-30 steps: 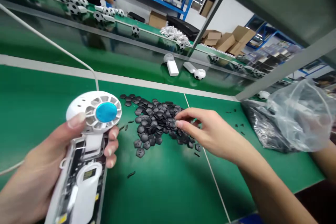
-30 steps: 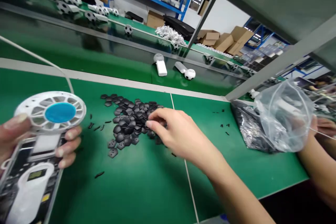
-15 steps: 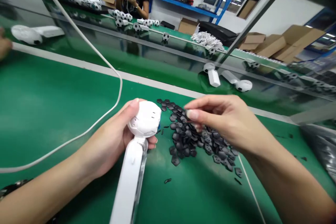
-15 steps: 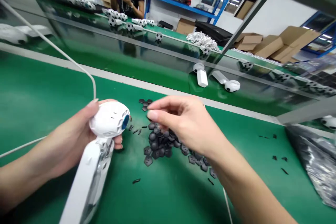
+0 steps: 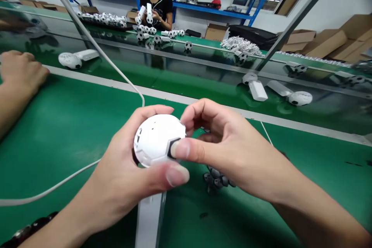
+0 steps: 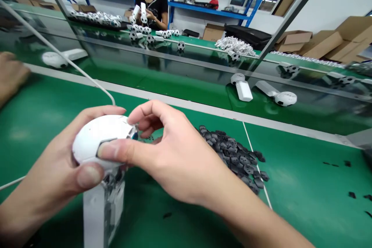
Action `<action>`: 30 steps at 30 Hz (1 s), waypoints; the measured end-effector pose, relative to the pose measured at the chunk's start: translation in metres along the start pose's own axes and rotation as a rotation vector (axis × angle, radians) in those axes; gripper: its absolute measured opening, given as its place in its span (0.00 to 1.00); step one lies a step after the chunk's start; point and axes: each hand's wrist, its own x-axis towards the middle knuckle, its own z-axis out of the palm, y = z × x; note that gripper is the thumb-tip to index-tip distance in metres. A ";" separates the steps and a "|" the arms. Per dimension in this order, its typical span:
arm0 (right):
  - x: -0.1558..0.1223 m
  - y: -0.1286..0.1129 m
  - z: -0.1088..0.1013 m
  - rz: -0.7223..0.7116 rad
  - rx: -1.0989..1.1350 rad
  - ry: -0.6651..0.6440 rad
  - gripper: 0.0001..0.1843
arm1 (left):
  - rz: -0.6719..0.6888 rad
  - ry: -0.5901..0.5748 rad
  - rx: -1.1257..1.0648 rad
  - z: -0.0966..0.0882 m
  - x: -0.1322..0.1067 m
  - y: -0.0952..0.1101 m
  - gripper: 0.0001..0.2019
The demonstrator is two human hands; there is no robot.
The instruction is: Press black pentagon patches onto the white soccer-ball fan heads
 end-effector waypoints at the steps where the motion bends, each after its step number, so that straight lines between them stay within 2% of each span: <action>1: -0.002 0.001 0.001 -0.009 -0.011 -0.005 0.18 | 0.012 0.016 -0.012 0.001 -0.002 0.003 0.32; 4: -0.005 0.008 0.004 -0.007 0.073 -0.079 0.22 | 0.114 0.000 -0.026 0.004 -0.006 0.007 0.26; 8: -0.005 0.019 0.009 -0.006 0.211 -0.222 0.43 | 0.135 -0.034 0.004 0.004 -0.008 0.010 0.27; 10: -0.005 0.020 0.011 0.002 0.210 -0.277 0.46 | 0.177 -0.035 0.016 0.004 -0.008 0.012 0.26; 16: -0.008 0.013 0.014 -0.022 0.212 -0.301 0.39 | 0.346 -0.135 0.011 -0.005 -0.008 0.006 0.19; 19: -0.009 0.008 0.016 -0.069 0.261 -0.328 0.30 | 0.420 -0.167 0.077 -0.012 -0.006 -0.001 0.31; 21: -0.010 0.004 0.019 -0.054 0.298 -0.318 0.25 | 0.408 -0.166 0.073 -0.012 -0.006 -0.002 0.39; 22: -0.010 0.002 0.021 -0.038 0.309 -0.301 0.24 | 0.379 -0.157 0.040 -0.010 -0.007 -0.001 0.40; 26: -0.015 -0.002 0.032 -0.022 0.287 -0.213 0.20 | 0.231 -0.144 -0.136 0.004 -0.013 0.010 0.29; 28: -0.018 -0.002 0.037 -0.050 0.238 -0.152 0.17 | 0.207 -0.115 -0.147 0.009 -0.018 0.013 0.27; 30: -0.021 -0.001 0.039 -0.096 0.172 -0.105 0.17 | 0.238 -0.059 -0.086 0.012 -0.021 0.013 0.27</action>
